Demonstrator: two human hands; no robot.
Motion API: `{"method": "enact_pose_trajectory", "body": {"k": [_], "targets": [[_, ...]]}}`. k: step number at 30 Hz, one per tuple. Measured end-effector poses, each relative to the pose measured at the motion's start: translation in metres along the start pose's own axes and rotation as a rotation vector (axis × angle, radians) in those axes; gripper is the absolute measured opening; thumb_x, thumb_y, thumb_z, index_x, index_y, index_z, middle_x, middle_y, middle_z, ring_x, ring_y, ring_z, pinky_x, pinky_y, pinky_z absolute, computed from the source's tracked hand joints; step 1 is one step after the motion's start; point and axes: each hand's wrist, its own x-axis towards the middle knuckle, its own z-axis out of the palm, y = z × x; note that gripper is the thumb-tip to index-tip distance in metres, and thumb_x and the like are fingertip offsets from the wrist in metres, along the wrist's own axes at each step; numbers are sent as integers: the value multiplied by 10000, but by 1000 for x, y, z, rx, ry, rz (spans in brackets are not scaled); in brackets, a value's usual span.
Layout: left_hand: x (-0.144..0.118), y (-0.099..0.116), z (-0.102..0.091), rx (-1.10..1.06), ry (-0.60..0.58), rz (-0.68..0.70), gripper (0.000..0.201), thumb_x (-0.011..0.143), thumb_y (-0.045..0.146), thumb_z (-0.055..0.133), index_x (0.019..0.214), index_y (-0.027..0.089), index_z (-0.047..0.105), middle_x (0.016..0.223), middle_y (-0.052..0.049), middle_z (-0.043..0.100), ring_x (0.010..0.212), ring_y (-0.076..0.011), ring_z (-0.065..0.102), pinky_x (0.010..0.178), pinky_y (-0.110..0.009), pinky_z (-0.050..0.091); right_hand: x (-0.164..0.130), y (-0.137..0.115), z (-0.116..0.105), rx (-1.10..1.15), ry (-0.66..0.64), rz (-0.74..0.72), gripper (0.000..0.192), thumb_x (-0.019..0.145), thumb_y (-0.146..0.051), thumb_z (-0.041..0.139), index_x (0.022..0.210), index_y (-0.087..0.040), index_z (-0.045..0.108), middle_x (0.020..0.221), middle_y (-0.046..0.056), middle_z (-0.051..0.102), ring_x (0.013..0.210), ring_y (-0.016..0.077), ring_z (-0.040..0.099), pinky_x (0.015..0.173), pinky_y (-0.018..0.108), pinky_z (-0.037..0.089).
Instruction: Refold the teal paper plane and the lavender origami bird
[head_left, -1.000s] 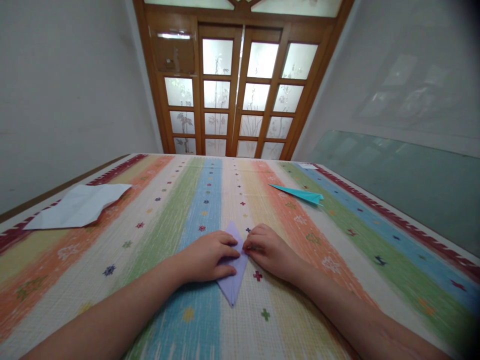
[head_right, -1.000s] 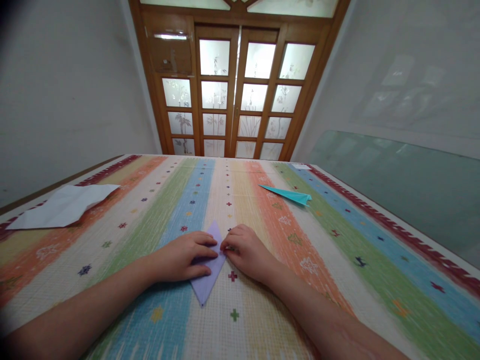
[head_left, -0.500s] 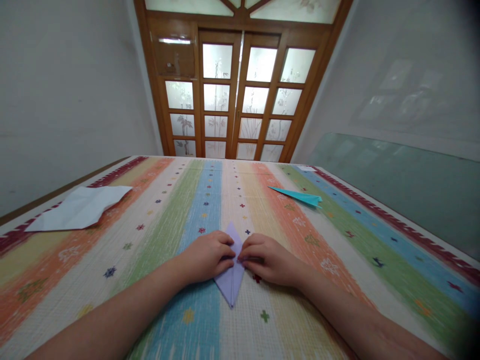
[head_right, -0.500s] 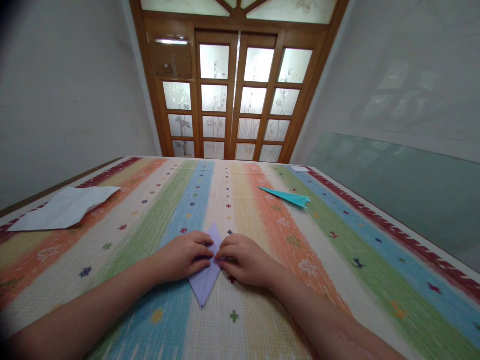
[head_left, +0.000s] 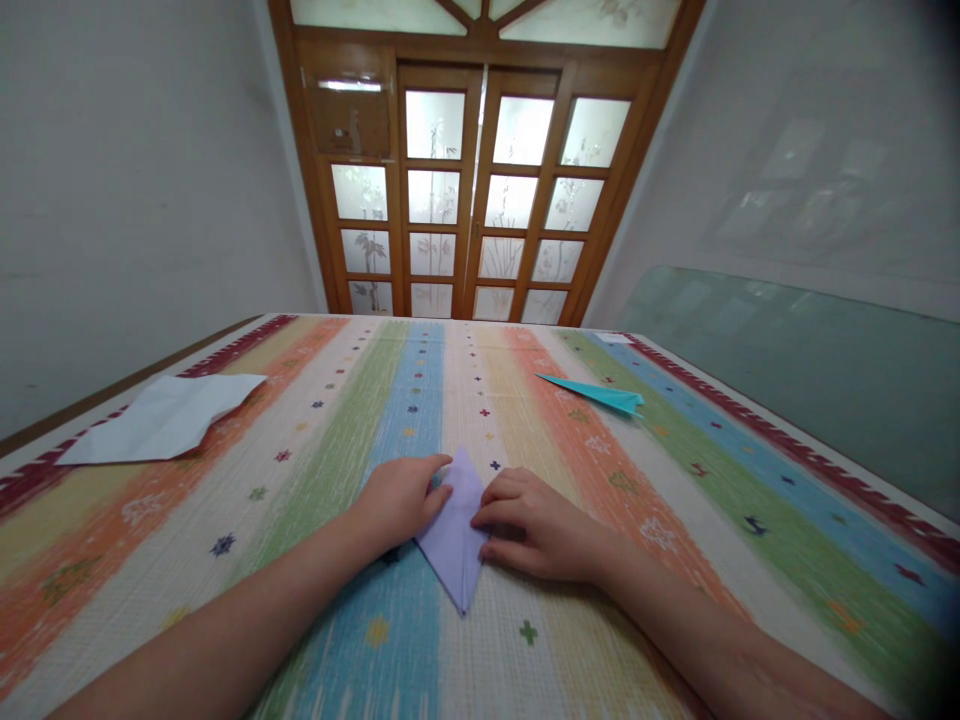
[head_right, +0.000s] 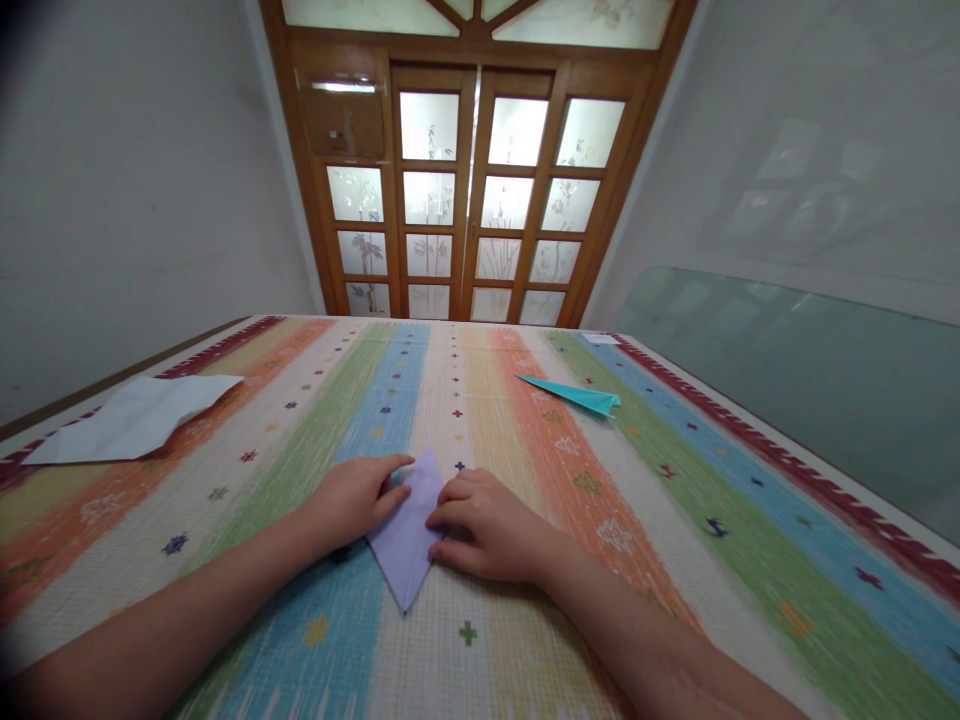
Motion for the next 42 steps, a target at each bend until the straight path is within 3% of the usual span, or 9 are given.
{"method": "enact_pose_trajectory", "body": {"k": [10,15,17,20,24,27,32,36,42], "targets": [[-3,0,-3,-25,-51,-7,517,863,411,534,1346,230,535,758,-45,692,774,-228,650,654,-303,448,1,-1,-1,-1,11,-19,244,878,-368,655,1084,-246,703,1113,61,695,1055,221,607,988,433,379],[6,-7,-9,-237,-106,-49,354,846,329,524,1140,214,686,686,-18,645,628,-164,587,582,-264,415,1,0,-1,2,29,-6,243,882,-364,653,1088,-243,698,1138,62,696,1086,222,607,1020,444,360],[9,-12,-14,-338,-159,-57,320,833,285,495,1028,182,726,620,-12,596,563,-144,539,537,-253,391,1,0,0,7,26,-8,248,880,-365,655,1090,-239,695,1154,66,691,1093,223,605,1025,445,360],[12,-19,-18,-548,-333,-50,338,799,218,445,971,156,729,541,14,513,475,-119,482,469,-231,348,1,0,1,13,12,-8,259,882,-366,652,1099,-230,690,1168,70,684,1097,223,603,1025,442,367],[11,-23,-19,-678,-451,24,354,725,136,429,898,157,738,631,-2,583,504,-106,498,505,-229,404,1,1,1,20,10,-2,262,884,-367,647,1100,-224,688,1169,78,680,1091,226,605,1014,441,383],[10,-25,-20,-622,-436,101,406,700,84,423,914,189,752,745,-9,663,619,-121,556,623,-250,465,0,1,1,29,13,-6,260,878,-349,654,1102,-222,688,1160,81,681,1081,222,612,1003,433,395],[12,-35,-20,-676,-459,215,367,789,111,461,1002,194,748,962,-31,712,850,-154,626,843,-301,487,0,2,1,25,14,-4,241,879,-297,646,1105,-225,687,1165,79,679,1086,216,609,1003,427,394],[14,-37,-21,-691,-493,216,269,798,178,565,1003,177,739,944,-50,697,853,-165,628,819,-296,495,0,3,1,22,-2,-6,246,884,-311,641,1105,-216,688,1161,82,678,1080,217,608,995,420,398],[12,-26,-16,-483,-305,223,189,867,317,583,865,178,710,812,-36,667,751,-153,597,716,-274,459,1,2,1,22,-2,0,244,903,-320,620,1115,-220,687,1159,73,676,1068,205,606,991,405,399]]}}
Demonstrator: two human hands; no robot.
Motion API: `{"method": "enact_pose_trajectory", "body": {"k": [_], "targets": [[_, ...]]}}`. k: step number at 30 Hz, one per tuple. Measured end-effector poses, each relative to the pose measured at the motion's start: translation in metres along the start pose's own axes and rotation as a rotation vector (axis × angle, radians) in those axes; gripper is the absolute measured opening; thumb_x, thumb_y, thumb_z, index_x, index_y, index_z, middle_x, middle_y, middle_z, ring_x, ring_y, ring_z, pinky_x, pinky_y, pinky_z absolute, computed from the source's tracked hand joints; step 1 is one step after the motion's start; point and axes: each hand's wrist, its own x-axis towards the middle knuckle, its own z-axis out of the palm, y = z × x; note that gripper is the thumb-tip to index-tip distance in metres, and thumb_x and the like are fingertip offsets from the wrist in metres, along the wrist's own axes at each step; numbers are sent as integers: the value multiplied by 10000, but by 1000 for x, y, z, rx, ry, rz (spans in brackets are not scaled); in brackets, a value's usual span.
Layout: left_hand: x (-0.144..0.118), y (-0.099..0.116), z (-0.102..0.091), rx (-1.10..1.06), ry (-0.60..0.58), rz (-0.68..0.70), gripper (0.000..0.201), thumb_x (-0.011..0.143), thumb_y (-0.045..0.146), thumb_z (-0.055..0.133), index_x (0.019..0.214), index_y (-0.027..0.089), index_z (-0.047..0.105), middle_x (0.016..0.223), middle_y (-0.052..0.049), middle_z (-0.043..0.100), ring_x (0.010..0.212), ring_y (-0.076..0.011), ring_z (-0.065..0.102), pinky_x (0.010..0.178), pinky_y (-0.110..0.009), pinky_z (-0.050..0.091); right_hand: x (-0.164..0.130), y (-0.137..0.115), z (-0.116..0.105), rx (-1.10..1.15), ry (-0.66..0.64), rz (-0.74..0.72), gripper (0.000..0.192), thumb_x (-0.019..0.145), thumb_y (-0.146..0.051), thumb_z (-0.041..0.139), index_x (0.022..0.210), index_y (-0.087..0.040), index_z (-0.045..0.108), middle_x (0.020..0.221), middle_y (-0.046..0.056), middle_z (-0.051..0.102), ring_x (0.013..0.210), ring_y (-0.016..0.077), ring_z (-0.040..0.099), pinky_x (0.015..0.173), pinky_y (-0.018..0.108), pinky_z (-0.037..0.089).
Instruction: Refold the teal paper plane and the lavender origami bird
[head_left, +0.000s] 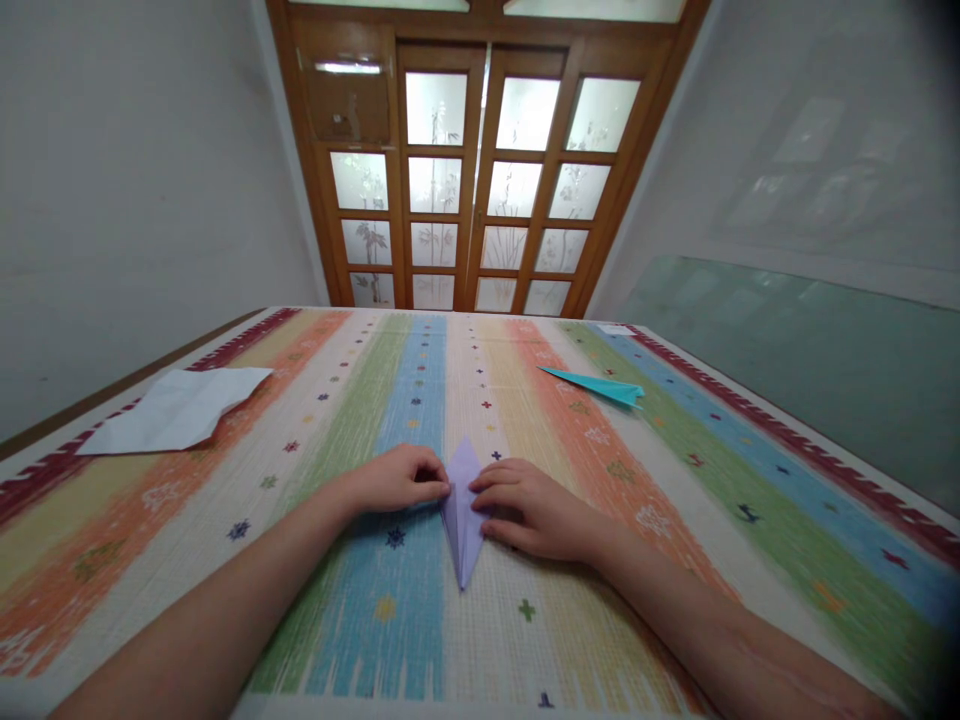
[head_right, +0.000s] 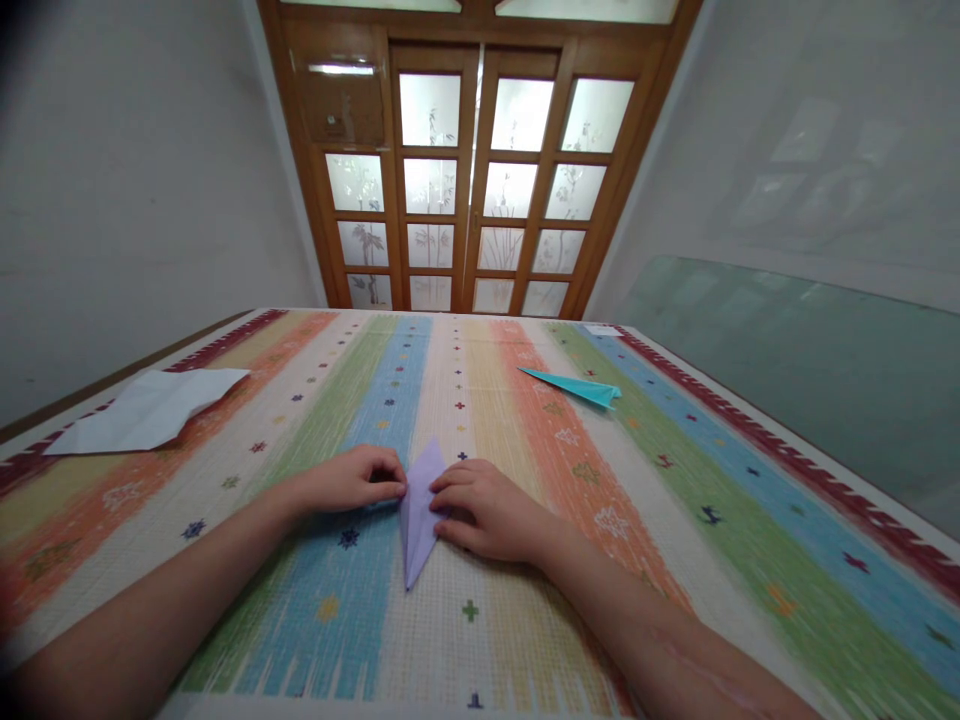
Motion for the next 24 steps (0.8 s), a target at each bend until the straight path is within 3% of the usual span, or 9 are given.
{"method": "enact_pose_trajectory", "body": {"k": [9,16,19,24], "targets": [[2,13,21,320,166,-47,87,821,273,647,870,201,651,819,-10,632,733,-152,563,673,-258,404,0,3,2,-6,3,4,237,896,-288,624,1115,-220,688,1179,73,670,1086,214,598,993,410,396],[-3,21,15,418,28,160,147,889,212,564,945,233,699,921,-17,680,852,-165,627,778,-280,421,0,6,5,-9,23,7,219,904,-288,616,1097,-226,698,1171,75,670,1070,212,601,978,412,407],[-6,23,12,414,-21,179,141,873,292,616,967,224,697,927,-26,688,861,-177,635,773,-286,427,0,6,5,-10,16,14,216,901,-283,620,1094,-225,699,1160,72,671,1067,215,600,977,414,408],[-7,25,10,402,-35,167,326,801,445,694,1016,200,681,941,-46,682,861,-200,631,758,-300,440,0,5,6,-11,22,19,217,894,-275,632,1096,-227,693,1150,68,673,1067,216,598,997,428,391]]}}
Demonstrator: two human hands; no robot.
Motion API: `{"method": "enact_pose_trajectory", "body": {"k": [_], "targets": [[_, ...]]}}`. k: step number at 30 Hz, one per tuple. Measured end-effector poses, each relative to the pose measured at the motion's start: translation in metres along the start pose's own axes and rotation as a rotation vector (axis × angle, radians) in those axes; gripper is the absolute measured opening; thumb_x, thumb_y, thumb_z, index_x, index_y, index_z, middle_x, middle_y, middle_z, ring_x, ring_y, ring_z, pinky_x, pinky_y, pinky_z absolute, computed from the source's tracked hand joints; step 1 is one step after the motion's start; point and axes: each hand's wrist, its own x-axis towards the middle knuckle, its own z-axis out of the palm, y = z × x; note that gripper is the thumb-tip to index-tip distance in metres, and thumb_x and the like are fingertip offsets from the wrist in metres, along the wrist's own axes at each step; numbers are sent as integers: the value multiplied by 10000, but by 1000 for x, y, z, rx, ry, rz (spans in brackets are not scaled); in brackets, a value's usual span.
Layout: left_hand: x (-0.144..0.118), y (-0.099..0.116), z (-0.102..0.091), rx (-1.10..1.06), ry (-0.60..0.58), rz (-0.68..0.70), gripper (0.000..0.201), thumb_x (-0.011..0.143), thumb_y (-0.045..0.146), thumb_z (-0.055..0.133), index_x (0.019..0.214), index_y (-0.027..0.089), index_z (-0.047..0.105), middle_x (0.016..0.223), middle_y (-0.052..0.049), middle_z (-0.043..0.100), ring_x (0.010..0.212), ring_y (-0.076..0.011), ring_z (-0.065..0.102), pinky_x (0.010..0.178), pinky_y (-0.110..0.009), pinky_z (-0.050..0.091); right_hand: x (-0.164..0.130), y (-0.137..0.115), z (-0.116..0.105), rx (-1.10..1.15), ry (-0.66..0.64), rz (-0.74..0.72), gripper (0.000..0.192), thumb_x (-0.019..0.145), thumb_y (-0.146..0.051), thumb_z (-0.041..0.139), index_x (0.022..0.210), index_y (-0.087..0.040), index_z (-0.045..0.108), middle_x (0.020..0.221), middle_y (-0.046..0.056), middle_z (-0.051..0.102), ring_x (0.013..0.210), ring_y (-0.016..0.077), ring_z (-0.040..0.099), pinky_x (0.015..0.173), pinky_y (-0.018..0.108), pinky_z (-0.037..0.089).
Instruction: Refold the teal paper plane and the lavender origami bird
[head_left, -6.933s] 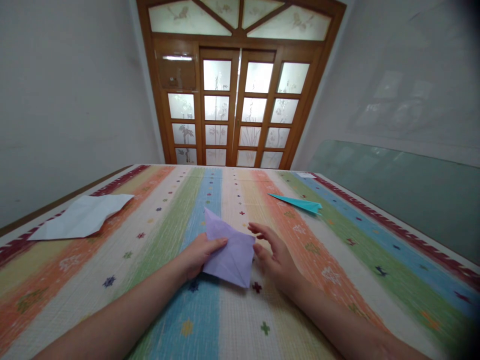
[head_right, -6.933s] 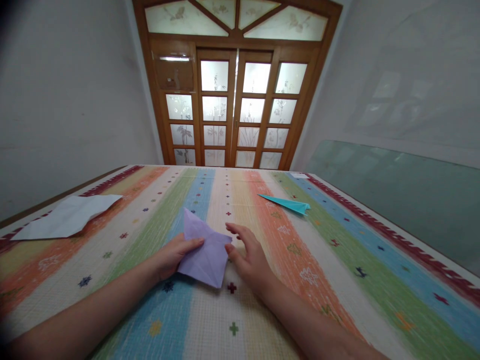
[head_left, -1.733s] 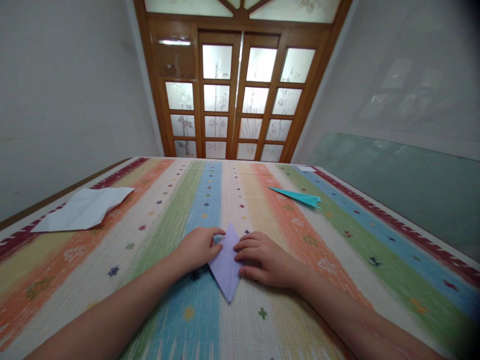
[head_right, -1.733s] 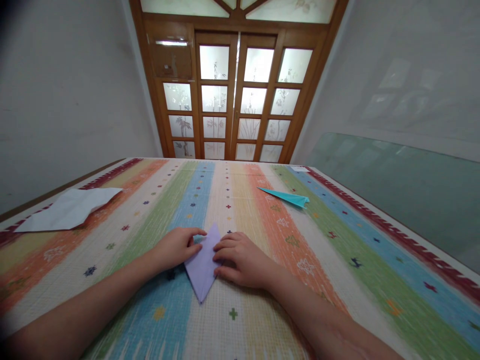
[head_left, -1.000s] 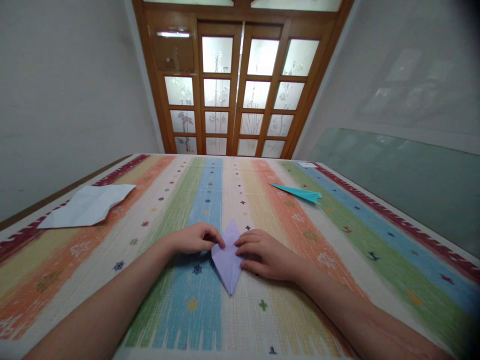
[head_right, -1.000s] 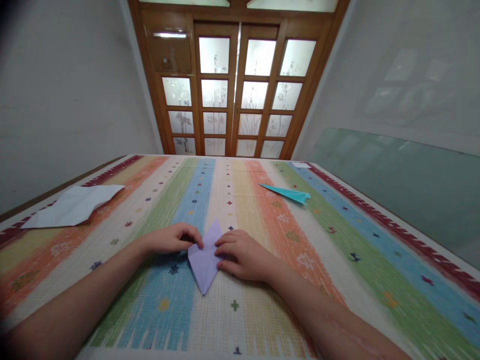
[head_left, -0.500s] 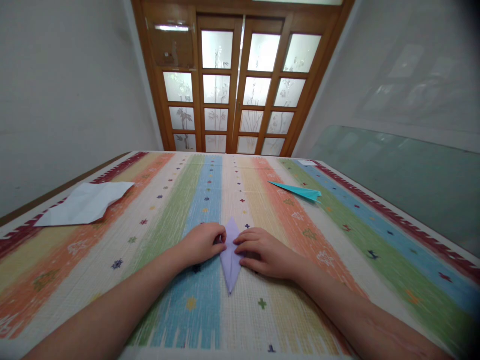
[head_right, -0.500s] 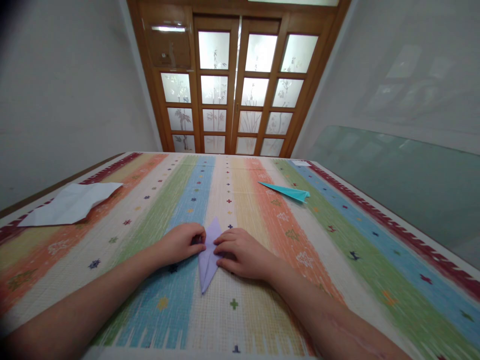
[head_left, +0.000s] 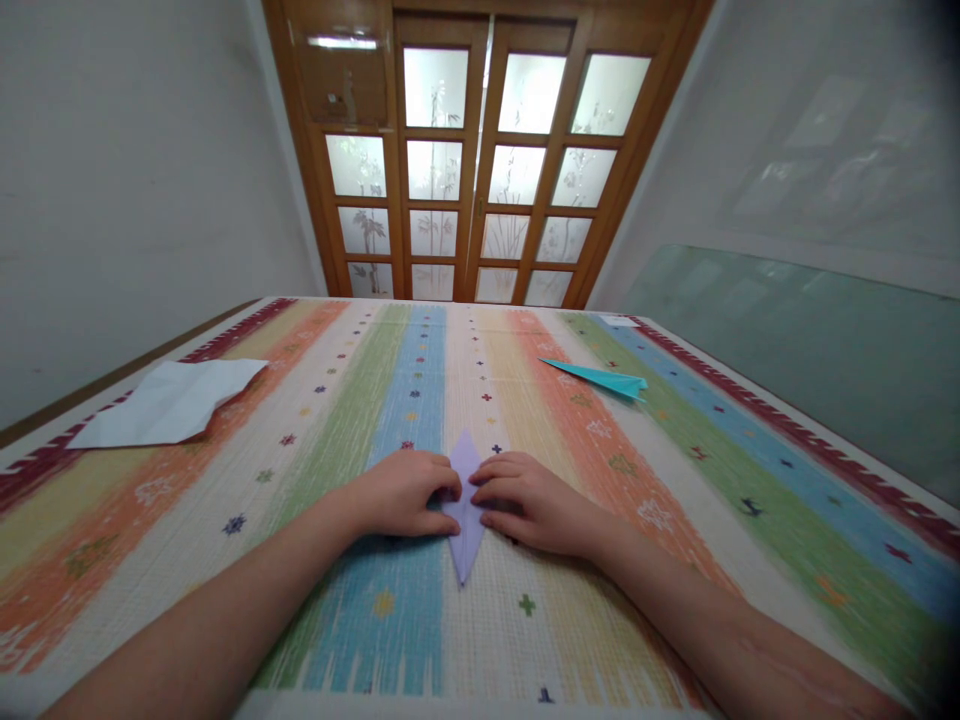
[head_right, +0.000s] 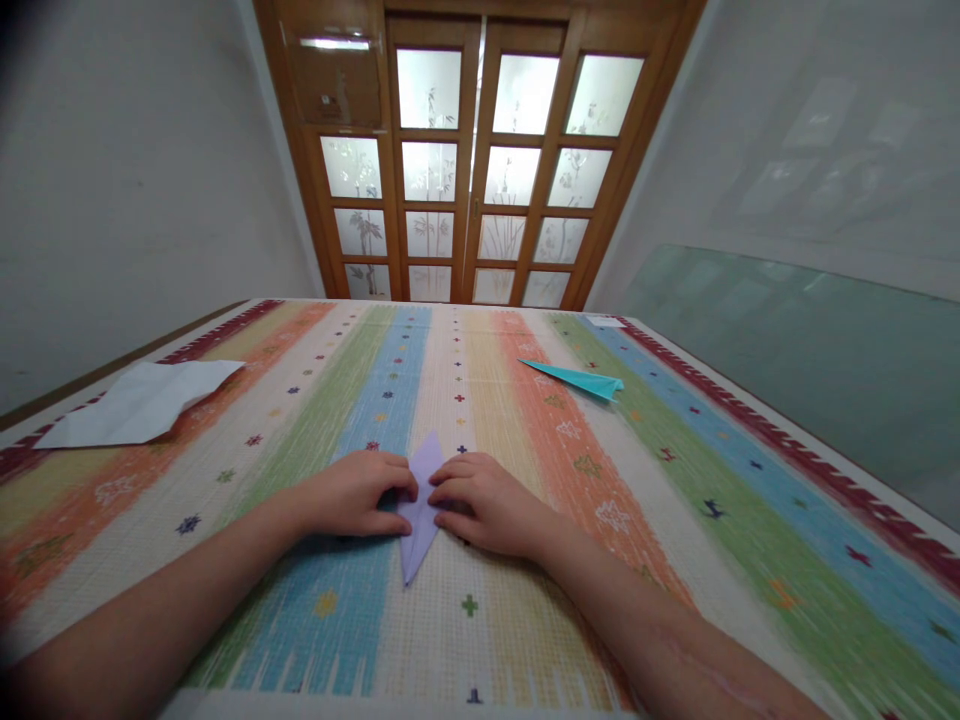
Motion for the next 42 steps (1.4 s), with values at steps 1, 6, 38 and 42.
{"method": "enact_pose_trajectory", "body": {"k": [1,6,38,42], "targets": [[0,0,0,-5,0,-3,349,793,460,697,1022,198,679,946,-49,680,864,-204,630,758,-301,441,0,0,0,-1,2,1,217,891,-274,635,1095,-226,693,1150,68,673,1068,216,598,999,429,390],[-1,-3,-4,-65,-31,6,431,729,438,746,1087,206,678,1005,-54,667,899,-208,623,792,-305,451,0,-1,-3,8,-10,-7,223,887,-265,633,1100,-224,687,1154,71,669,1070,216,595,989,425,399],[-3,23,3,256,-160,-80,483,788,638,601,654,188,716,572,-63,619,520,-194,535,569,-319,378,-1,0,5,-115,-91,87,432,898,-367,617,1328,-342,582,1500,77,423,1401,323,317,1124,583,215],[-4,22,3,226,-175,-62,477,759,650,625,629,199,713,540,-47,598,498,-178,520,551,-304,363,0,0,4,-105,-99,90,444,897,-368,618,1338,-343,573,1512,77,412,1412,323,306,1126,579,222]]}}
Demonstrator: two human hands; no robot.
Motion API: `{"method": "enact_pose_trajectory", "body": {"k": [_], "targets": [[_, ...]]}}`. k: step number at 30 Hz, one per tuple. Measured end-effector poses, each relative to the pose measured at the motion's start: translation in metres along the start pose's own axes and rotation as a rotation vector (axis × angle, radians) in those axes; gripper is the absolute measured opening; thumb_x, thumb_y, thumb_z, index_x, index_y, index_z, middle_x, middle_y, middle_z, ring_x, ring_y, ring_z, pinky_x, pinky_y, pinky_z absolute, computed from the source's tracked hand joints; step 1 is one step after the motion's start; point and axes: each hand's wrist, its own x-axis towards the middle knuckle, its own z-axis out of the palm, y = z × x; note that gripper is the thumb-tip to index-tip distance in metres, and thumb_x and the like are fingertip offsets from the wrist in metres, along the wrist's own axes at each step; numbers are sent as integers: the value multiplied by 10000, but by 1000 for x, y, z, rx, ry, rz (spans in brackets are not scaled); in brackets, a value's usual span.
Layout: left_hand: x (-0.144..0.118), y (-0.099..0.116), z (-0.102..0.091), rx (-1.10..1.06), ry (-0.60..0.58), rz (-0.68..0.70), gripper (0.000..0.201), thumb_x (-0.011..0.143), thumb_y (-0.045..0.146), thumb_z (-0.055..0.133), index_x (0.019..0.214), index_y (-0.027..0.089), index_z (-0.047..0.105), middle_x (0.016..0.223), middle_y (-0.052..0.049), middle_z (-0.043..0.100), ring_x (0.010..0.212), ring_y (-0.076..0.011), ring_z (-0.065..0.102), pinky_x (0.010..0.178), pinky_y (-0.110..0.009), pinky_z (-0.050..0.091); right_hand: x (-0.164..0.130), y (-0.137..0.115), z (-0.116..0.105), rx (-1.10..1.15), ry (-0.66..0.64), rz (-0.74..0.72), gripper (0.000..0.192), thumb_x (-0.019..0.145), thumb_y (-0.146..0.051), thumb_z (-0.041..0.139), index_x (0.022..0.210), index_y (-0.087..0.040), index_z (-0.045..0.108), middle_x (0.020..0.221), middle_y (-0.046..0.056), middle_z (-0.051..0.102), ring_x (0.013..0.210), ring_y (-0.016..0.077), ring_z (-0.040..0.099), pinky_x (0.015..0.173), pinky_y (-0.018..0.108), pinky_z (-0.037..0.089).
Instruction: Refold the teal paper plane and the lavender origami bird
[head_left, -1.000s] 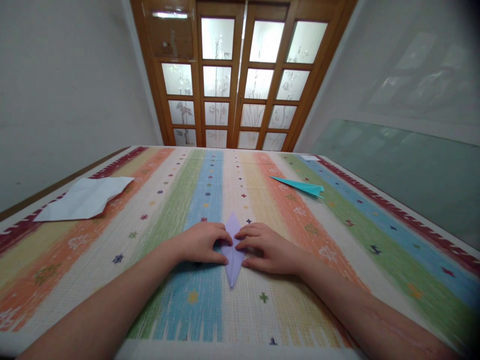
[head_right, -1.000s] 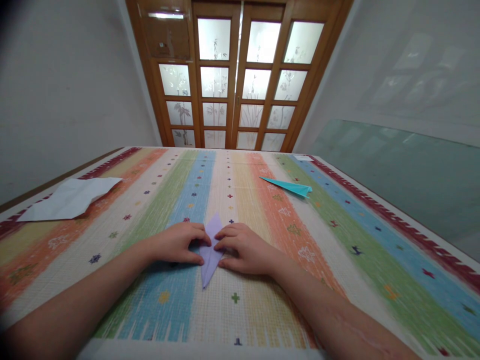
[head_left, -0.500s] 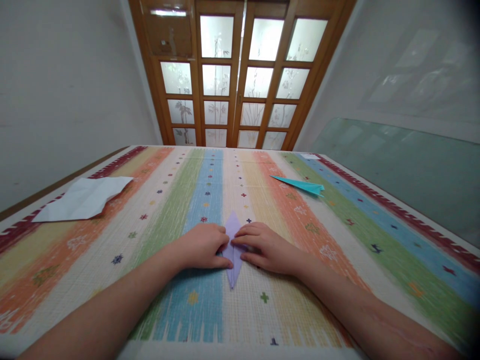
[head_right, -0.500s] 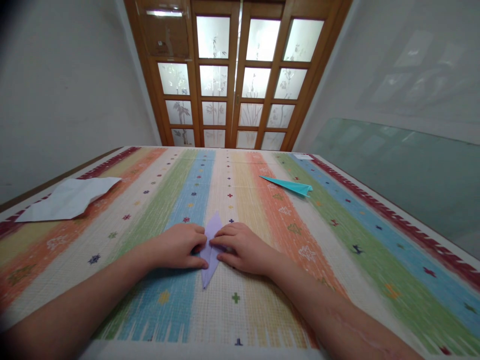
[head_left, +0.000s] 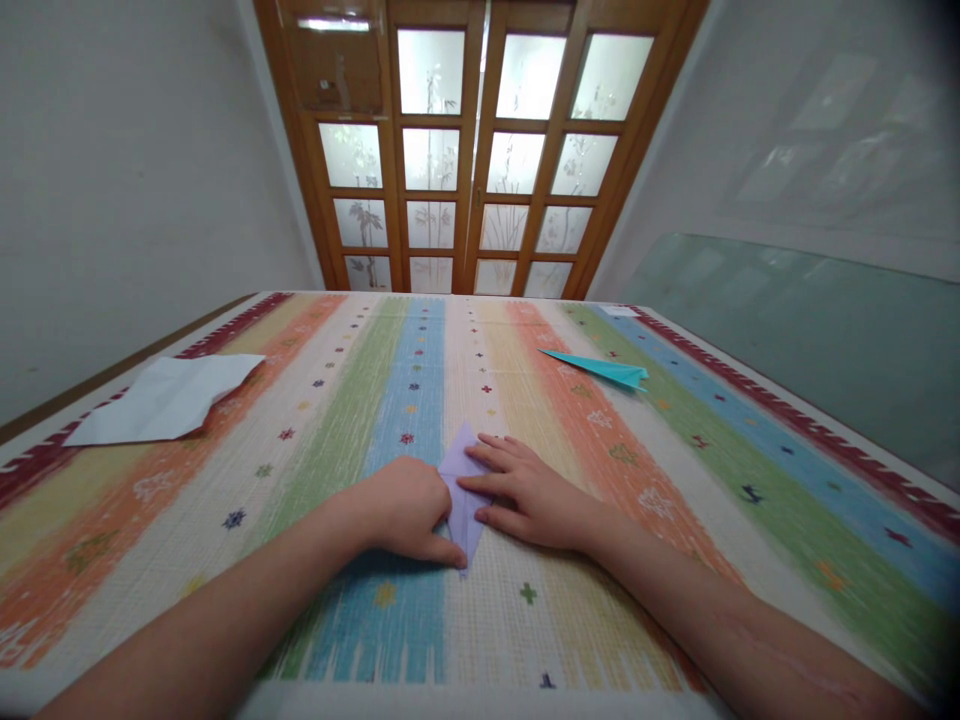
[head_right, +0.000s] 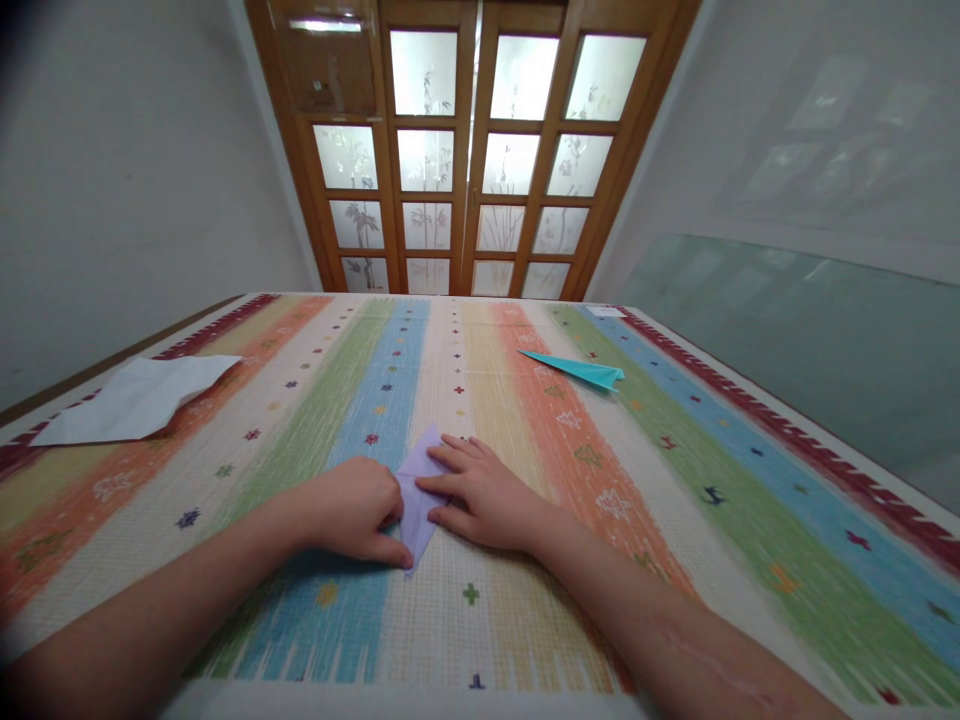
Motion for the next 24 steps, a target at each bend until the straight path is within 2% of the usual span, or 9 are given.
{"method": "enact_pose_trajectory", "body": {"k": [8,13,17,21,24], "targets": [[-1,-5,3,-41,16,-29,509,695,700,651,584,204,682,516,-30,571,478,-161,493,550,-301,363,0,0,-1,21,12,-6,453,886,-364,636,1335,-337,577,1494,76,439,1404,309,330,1137,560,219],[-2,3,-4,-59,-2,12,483,688,667,679,545,206,650,475,-4,517,439,-135,413,516,-294,314,-1,0,0,7,4,-4,439,906,-371,607,1342,-336,569,1490,82,443,1392,305,348,1132,566,219],[-1,-5,-9,-160,-31,12,437,727,590,679,531,206,613,445,31,453,416,-109,350,489,-274,269,-1,0,0,12,8,-1,448,894,-371,625,1337,-333,574,1484,80,450,1389,300,352,1131,557,227],[2,-24,-6,-160,64,-79,365,830,448,599,569,194,621,508,8,530,484,-119,439,569,-268,339,0,1,1,20,10,-7,442,894,-372,625,1332,-336,579,1475,77,462,1377,296,370,1132,553,228],[6,-34,1,-111,111,-139,364,850,456,578,606,194,641,585,-28,607,554,-146,502,605,-276,357,0,0,1,17,12,-4,439,900,-373,615,1336,-343,573,1478,75,459,1376,298,371,1132,558,228]]}}
